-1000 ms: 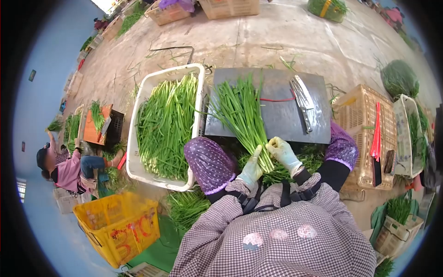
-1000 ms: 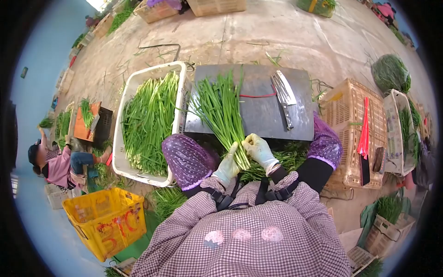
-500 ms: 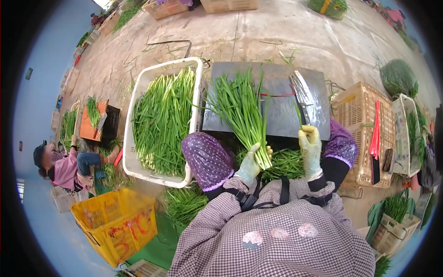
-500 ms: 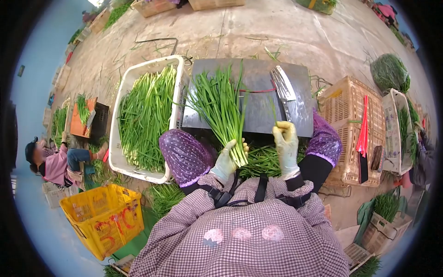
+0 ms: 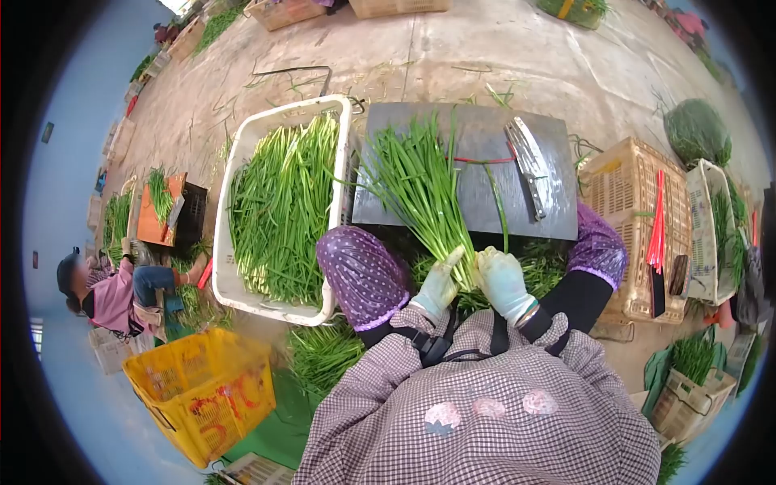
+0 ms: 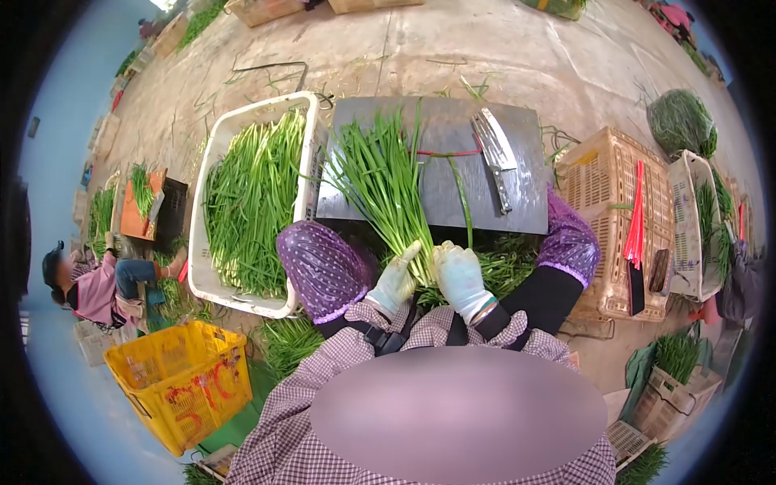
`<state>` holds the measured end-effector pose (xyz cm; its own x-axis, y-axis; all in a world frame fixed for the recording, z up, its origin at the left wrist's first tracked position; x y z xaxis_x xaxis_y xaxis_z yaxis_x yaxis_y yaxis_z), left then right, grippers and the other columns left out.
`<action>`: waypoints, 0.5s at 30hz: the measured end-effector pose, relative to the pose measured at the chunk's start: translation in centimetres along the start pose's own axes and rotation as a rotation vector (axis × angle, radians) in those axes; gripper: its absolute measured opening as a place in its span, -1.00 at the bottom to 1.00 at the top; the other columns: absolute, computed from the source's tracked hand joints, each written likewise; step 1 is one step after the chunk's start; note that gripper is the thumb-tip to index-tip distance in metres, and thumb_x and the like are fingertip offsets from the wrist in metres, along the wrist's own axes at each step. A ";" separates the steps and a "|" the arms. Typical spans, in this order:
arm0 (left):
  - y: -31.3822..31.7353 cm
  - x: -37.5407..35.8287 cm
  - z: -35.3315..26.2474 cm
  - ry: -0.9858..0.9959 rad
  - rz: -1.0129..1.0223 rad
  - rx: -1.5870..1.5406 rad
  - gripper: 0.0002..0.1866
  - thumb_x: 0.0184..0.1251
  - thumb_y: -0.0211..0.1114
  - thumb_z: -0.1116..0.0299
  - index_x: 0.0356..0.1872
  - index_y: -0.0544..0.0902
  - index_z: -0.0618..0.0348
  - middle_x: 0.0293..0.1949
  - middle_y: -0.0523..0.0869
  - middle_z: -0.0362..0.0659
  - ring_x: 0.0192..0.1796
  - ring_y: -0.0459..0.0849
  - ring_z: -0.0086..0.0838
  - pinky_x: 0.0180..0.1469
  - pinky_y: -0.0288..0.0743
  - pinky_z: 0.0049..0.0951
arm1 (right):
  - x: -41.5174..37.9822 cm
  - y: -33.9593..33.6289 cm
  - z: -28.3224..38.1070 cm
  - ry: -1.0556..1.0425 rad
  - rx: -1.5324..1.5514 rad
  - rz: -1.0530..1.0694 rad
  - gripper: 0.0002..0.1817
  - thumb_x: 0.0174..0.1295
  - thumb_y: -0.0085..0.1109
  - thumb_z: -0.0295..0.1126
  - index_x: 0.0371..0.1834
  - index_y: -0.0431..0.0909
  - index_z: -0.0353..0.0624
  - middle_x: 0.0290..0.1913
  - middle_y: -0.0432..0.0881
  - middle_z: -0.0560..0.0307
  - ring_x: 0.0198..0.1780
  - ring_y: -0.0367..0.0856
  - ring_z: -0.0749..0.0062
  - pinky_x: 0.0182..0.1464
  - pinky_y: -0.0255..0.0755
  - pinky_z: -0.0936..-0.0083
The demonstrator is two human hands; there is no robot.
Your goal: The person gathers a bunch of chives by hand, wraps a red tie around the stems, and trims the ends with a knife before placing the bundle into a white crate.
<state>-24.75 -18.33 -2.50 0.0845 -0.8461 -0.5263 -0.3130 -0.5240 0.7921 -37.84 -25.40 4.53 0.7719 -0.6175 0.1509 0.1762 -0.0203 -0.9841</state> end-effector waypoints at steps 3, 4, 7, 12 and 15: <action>0.6 -0.3 -0.3 0.006 0.011 0.012 -0.74 0.60 0.28 0.36 0.18 0.62 0.22 -0.01 0.77 -0.14 -0.05 0.80 -0.34 -0.02 0.81 -0.27 | 0.5 0.2 0.2 0.044 -0.053 0.023 -0.89 0.30 0.19 -0.32 -0.35 0.59 -0.06 -0.37 0.62 0.15 -0.34 0.71 0.19 -0.28 0.55 0.26; 0.6 -0.3 -0.3 0.007 0.000 0.019 -0.74 0.59 0.29 0.37 0.16 0.62 0.22 -0.04 0.77 -0.14 -0.07 0.80 -0.36 -0.06 0.81 -0.26 | 0.7 -0.1 0.1 0.088 0.079 0.006 -0.90 0.32 0.16 -0.36 -0.35 0.58 -0.08 -0.35 0.65 0.13 -0.34 0.72 0.18 -0.27 0.58 0.25; -0.9 0.4 -0.1 -0.039 0.056 0.001 -0.73 0.60 0.25 0.36 0.17 0.60 0.26 0.00 0.77 -0.04 0.00 0.81 -0.24 -0.01 0.82 -0.14 | 2.2 -3.4 -1.5 0.243 0.690 -0.165 -0.92 0.37 0.15 -0.47 -0.32 0.55 -0.14 -0.33 0.66 0.11 -0.37 0.73 0.28 -0.27 0.60 0.33; 1.0 -0.8 -0.7 -0.085 0.031 -0.069 -0.64 0.60 0.15 0.33 0.22 0.53 0.39 0.10 0.74 0.15 0.18 0.76 0.01 0.16 0.75 0.08 | 0.4 -5.6 -7.0 0.324 0.986 -0.016 -0.91 0.41 0.19 -0.39 -0.23 0.58 -0.15 -0.35 0.58 0.17 -0.32 0.59 0.44 -0.22 0.52 0.41; 1.1 -0.6 -0.7 -0.073 0.078 -0.095 -0.57 0.58 0.13 0.30 0.28 0.48 0.44 0.16 0.70 0.22 0.26 0.71 0.08 0.24 0.69 0.16 | -0.2 -4.5 -4.8 0.303 0.450 -0.015 -0.89 0.33 0.30 -0.30 -0.21 0.66 -0.07 -0.22 0.68 0.01 -0.17 0.74 0.02 -0.12 0.61 0.16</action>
<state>-24.47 -18.43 -1.11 -0.0069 -0.8770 -0.4805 -0.2248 -0.4668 0.8553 -41.73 -28.97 8.46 0.5682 -0.8203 0.0659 0.4817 0.2666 -0.8348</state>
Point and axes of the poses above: each hand's wrist, its own x-axis towards the middle knuckle, its own y-axis out of the palm, z = x × y, the point moved 2 cm from there along x, towards the middle knuckle
